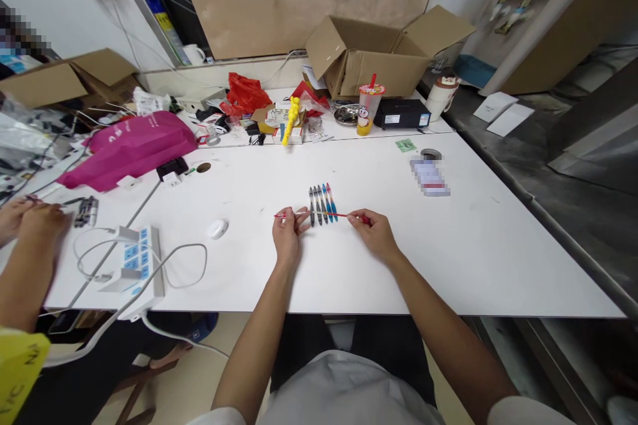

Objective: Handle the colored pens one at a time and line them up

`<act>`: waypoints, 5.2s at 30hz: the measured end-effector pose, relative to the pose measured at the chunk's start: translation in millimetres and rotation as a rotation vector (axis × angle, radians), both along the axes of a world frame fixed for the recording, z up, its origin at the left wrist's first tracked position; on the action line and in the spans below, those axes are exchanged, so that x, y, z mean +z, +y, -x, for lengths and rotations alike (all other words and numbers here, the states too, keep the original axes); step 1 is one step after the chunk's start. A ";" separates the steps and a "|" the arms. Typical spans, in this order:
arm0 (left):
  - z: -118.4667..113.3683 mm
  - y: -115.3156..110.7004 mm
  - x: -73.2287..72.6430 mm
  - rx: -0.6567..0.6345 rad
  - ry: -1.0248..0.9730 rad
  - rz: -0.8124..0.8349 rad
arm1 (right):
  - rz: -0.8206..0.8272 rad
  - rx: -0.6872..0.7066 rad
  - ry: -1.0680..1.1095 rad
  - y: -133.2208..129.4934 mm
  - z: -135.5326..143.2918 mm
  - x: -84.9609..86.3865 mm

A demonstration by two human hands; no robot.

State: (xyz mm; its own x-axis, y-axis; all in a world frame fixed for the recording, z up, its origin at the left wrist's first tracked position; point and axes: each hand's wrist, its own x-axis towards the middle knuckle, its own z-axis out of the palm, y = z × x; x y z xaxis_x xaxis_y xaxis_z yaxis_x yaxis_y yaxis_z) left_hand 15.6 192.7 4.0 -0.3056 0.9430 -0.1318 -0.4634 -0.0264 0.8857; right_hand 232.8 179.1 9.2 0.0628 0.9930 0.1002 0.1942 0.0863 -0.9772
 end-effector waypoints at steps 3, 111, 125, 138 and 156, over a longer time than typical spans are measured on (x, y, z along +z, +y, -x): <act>-4.7 -4.3 1.4 -0.087 0.066 -0.014 | -0.004 0.022 -0.016 -0.7 3.0 -2.1; -8.8 -8.0 -6.1 -0.225 0.182 -0.104 | 0.040 0.362 -0.141 -3.9 9.3 -4.8; -10.7 -9.5 -3.1 -0.312 0.139 -0.103 | -0.048 0.230 -0.618 -12.4 17.3 4.8; -12.6 -7.2 -8.2 -0.316 0.219 -0.079 | 0.135 0.063 -0.969 37.9 3.8 13.7; -13.0 -7.3 -11.6 -0.325 0.227 -0.077 | 0.257 0.169 -1.003 77.6 41.6 43.4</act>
